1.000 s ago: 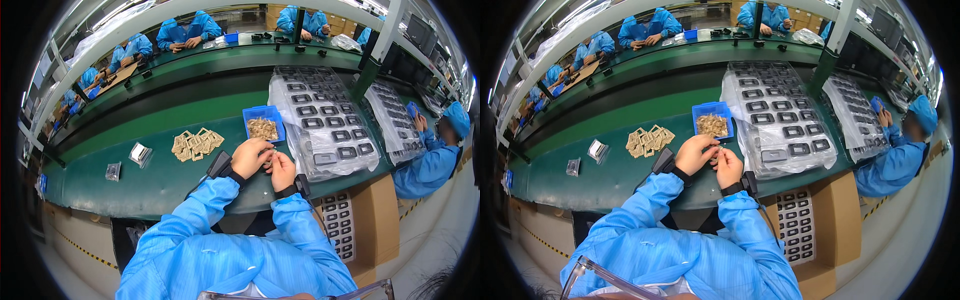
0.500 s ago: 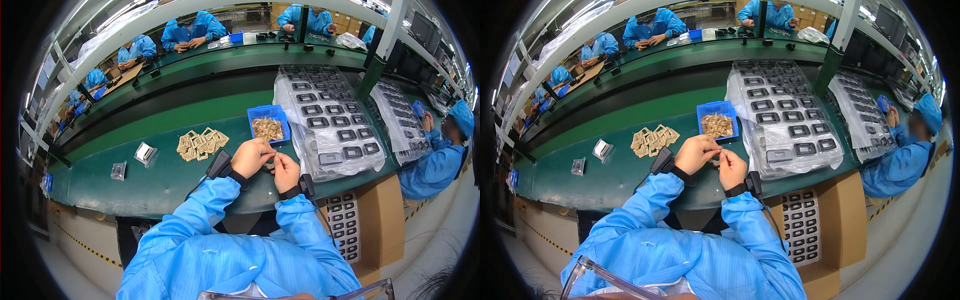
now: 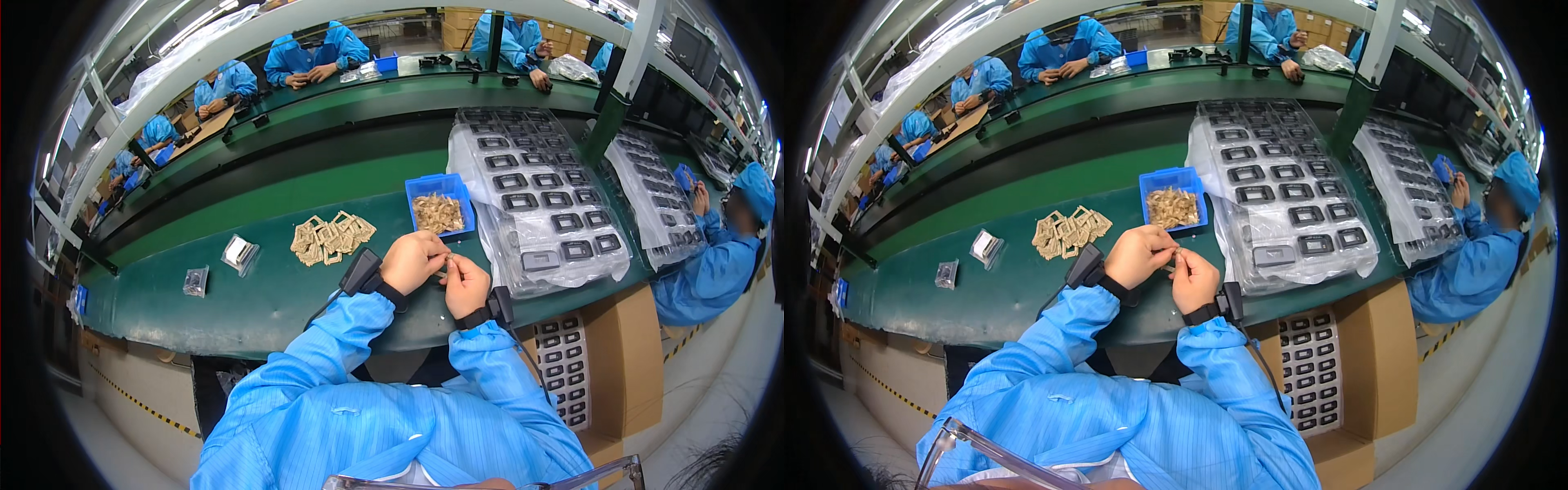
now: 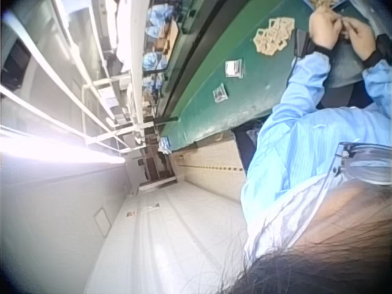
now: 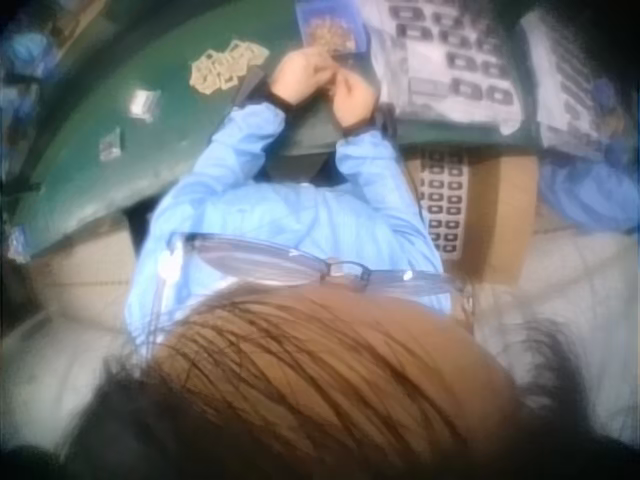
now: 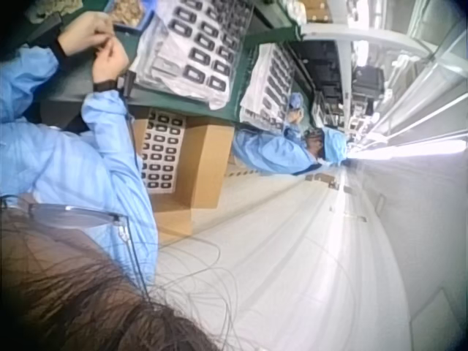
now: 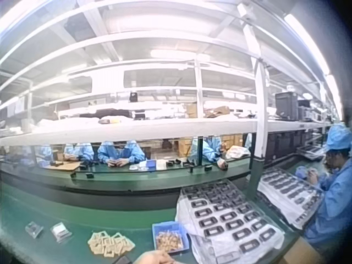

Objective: The recorder is assembling small black plastic components with beige/metal inserts on a factory assembly line workbench.

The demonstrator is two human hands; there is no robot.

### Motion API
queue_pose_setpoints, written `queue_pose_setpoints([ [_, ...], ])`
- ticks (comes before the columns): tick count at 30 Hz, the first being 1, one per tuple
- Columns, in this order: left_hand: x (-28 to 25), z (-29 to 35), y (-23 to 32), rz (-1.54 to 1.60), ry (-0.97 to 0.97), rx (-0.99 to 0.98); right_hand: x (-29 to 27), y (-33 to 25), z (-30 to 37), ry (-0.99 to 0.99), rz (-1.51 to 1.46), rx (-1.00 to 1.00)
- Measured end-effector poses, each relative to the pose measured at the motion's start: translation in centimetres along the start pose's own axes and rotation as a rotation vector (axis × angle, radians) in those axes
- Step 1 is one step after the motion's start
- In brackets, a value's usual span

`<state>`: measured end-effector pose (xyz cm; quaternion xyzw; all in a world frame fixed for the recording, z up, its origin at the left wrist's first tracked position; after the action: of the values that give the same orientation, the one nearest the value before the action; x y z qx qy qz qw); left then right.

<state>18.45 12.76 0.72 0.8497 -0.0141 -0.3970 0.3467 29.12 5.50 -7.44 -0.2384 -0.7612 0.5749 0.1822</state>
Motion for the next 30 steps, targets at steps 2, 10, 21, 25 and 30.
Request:
queue_pose_setpoints([
  [2, -0.1, 0.1, 0.0, -0.015, 0.001, 0.018, 0.0, -0.2, 0.0, -0.003, 0.007, 0.001],
  [10, -0.2, 0.4, -0.4, 0.06, -0.006, -0.028, 0.0, -1.2, 0.0, 0.018, 0.05, -0.058],
  [21, 0.1, 0.4, -0.4, 0.074, -0.007, -0.027, 0.0, -0.8, 0.0, 0.002, 0.047, -0.026],
  [25, 0.1, 0.3, 0.2, 0.063, -0.013, -0.01, -0.1, -0.7, 0.0, 0.012, 0.031, -0.022],
  [30, 0.2, 0.3, -0.2, 0.027, 0.008, 0.055, 0.1, -0.3, 0.3, -0.005, 0.092, -0.064],
])
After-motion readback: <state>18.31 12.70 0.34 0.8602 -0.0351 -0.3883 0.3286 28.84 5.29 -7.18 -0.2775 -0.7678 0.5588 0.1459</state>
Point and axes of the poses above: each hand's wrist, its own z-axis away from the middle knuckle, its own x-axis out of the palm, y = z × x, the point moved 7 cm from there along -z, towards the middle knuckle, and after that the axes turned 2 degrees about x, right-handed, at the moved point
